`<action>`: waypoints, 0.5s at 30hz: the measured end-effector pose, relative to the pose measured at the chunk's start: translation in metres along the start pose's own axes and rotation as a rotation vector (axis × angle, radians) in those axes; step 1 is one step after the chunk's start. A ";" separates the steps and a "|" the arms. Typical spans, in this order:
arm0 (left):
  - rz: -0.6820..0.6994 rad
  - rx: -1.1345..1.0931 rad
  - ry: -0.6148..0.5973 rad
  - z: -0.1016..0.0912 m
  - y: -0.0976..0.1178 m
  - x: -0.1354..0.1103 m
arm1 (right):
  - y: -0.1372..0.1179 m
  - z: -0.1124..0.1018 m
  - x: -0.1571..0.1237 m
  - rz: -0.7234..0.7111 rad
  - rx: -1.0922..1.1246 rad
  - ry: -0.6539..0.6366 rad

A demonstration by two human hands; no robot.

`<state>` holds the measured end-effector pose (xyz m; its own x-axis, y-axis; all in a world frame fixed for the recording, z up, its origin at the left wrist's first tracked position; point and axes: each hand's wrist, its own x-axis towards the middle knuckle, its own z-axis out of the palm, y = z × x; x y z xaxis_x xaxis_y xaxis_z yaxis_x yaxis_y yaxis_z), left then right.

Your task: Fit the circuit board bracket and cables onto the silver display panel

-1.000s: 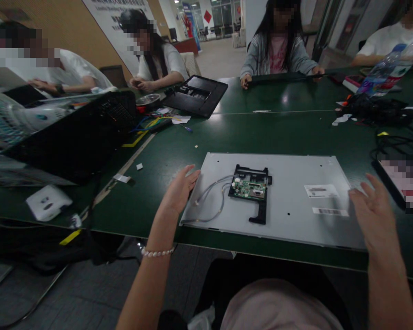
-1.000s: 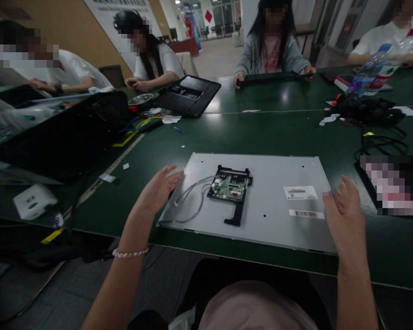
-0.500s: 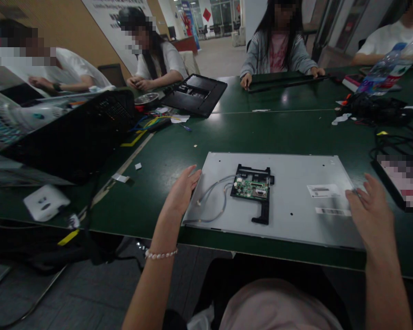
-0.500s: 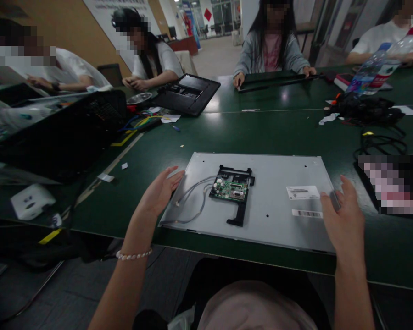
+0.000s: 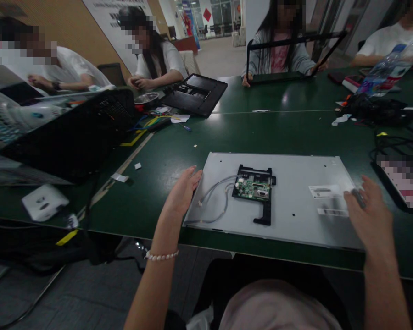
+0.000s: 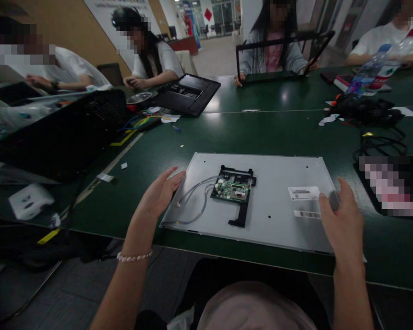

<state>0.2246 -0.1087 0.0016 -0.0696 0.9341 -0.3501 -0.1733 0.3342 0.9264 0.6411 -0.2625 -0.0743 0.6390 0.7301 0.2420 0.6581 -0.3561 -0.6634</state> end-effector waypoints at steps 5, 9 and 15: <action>0.029 0.000 0.013 -0.001 -0.002 0.000 | -0.012 -0.004 0.000 0.074 0.014 -0.016; 0.069 0.050 0.013 -0.001 -0.004 -0.001 | -0.016 -0.006 -0.001 0.045 -0.020 -0.027; 0.080 0.089 0.015 -0.004 -0.006 -0.002 | -0.020 -0.009 -0.003 0.012 -0.048 -0.032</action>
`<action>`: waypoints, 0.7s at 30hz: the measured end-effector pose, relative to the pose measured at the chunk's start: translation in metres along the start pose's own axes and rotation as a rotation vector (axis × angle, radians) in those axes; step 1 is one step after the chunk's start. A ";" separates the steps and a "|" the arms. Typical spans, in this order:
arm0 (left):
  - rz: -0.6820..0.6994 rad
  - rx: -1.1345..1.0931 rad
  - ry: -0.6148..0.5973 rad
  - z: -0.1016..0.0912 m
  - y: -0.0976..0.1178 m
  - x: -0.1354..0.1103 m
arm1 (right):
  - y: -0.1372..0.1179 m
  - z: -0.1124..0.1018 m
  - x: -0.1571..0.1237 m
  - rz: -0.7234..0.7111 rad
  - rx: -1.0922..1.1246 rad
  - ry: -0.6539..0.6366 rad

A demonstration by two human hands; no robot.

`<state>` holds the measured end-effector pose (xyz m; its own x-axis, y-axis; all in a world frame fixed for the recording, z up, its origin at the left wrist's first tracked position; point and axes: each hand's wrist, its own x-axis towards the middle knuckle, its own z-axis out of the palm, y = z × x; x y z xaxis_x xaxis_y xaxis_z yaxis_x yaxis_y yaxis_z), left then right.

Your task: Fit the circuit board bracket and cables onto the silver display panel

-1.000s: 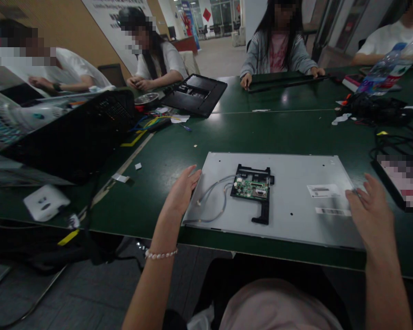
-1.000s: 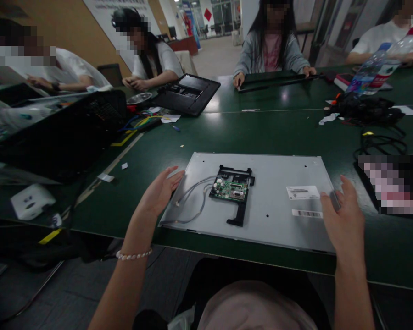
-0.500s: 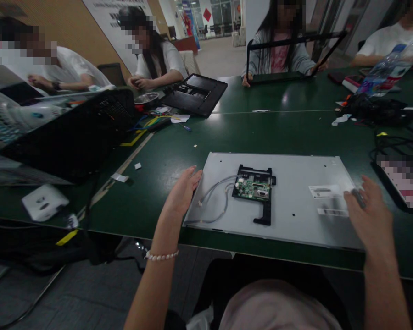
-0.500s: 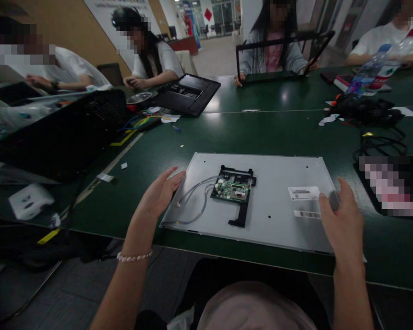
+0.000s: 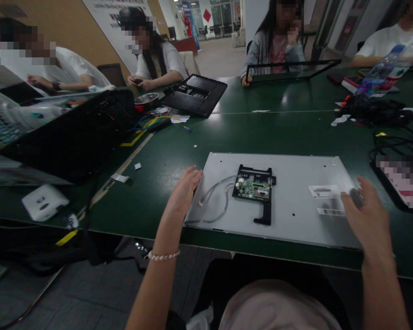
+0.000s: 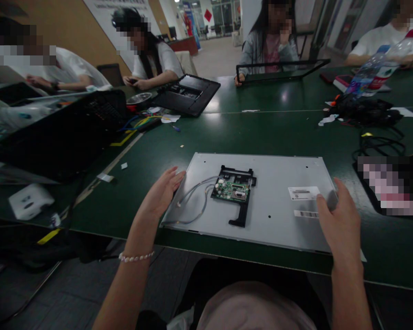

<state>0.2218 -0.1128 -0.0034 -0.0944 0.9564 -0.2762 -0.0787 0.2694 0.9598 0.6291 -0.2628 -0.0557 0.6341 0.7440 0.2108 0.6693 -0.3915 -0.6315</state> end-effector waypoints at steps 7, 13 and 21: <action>0.049 0.134 -0.024 -0.006 -0.008 -0.004 | -0.001 0.003 -0.004 -0.057 -0.051 0.019; 0.240 0.406 0.053 0.008 -0.013 -0.014 | -0.015 0.000 -0.011 -0.168 0.001 0.035; 0.509 0.830 -0.379 0.044 -0.017 -0.045 | -0.067 0.021 -0.041 -0.311 0.194 -0.266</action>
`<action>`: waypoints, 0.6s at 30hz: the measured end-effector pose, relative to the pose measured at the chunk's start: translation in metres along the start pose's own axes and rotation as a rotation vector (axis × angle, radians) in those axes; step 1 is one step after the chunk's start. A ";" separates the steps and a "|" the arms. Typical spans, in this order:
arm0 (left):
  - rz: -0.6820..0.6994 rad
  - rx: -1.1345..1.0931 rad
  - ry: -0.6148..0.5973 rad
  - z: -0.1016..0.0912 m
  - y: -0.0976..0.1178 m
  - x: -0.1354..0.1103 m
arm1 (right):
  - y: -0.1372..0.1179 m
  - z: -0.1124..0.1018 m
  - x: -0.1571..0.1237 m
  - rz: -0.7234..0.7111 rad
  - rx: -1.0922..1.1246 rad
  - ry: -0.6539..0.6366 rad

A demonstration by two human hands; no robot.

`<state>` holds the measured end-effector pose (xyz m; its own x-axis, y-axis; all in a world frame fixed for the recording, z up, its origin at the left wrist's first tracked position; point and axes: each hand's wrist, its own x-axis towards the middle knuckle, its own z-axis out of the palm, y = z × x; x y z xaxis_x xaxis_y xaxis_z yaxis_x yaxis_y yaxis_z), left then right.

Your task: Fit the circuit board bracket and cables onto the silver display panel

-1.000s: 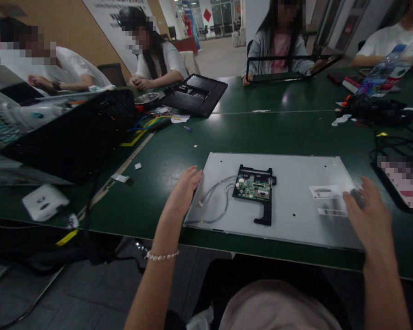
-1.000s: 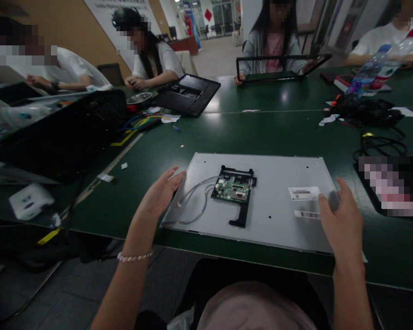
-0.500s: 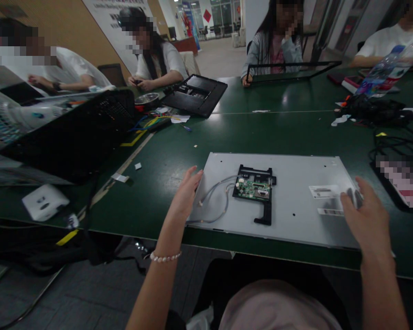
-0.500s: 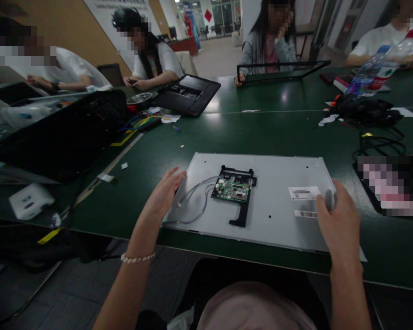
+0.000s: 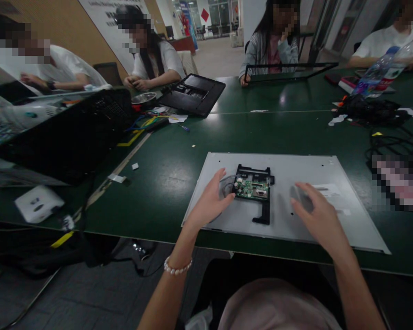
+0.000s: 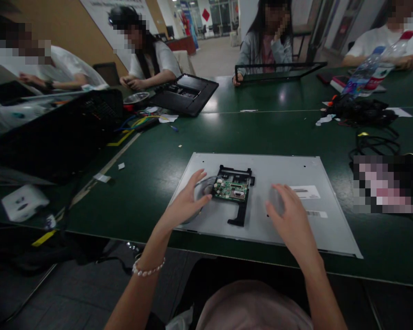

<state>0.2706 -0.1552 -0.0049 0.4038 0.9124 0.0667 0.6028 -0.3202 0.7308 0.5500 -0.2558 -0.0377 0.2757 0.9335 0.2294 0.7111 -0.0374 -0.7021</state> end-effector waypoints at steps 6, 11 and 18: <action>0.009 0.106 -0.139 0.005 0.006 0.005 | -0.031 0.032 -0.001 -0.144 -0.055 -0.236; 0.028 0.102 -0.093 0.008 0.008 0.010 | -0.039 0.039 -0.001 -0.132 -0.054 -0.200; 0.082 0.093 -0.055 0.020 0.013 0.016 | -0.029 0.031 -0.001 -0.121 0.005 -0.189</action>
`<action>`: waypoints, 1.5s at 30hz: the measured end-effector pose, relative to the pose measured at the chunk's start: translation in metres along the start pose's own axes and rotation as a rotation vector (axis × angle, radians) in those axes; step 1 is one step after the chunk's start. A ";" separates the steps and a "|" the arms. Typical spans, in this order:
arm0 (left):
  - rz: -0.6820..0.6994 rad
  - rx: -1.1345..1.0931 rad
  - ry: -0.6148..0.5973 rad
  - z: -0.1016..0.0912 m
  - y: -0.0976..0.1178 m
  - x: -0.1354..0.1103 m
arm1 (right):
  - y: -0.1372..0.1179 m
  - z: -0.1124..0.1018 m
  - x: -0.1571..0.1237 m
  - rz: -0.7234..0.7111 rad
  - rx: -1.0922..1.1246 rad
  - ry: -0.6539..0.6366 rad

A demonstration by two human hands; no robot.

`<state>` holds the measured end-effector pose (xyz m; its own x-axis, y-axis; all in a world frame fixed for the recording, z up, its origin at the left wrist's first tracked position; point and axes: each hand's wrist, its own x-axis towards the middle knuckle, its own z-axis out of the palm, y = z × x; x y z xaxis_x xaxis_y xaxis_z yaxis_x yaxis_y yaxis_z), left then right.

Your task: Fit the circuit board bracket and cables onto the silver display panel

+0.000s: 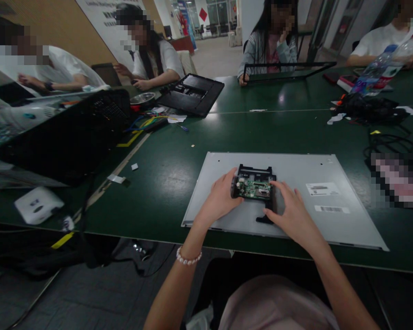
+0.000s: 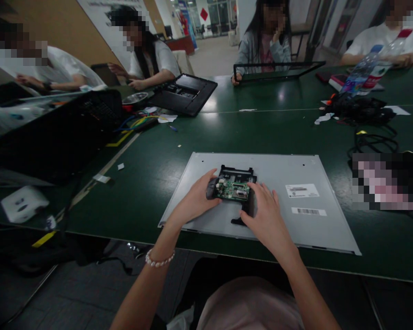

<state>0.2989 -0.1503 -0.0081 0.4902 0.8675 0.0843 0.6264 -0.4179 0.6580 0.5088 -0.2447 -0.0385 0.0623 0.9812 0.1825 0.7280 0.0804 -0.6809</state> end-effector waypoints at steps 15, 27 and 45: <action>0.035 0.030 -0.007 0.037 0.018 0.017 | 0.041 -0.036 0.001 0.055 0.097 0.011; 0.107 0.062 -0.003 0.045 0.019 0.021 | 0.057 -0.037 0.003 0.050 0.095 0.007; -0.249 -0.089 0.231 -0.029 -0.027 0.001 | 0.058 -0.047 0.002 0.112 0.015 0.065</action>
<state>0.2649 -0.1306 -0.0041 0.1726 0.9822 0.0737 0.6494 -0.1697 0.7413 0.5830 -0.2462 -0.0441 0.1870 0.9709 0.1495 0.7038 -0.0262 -0.7100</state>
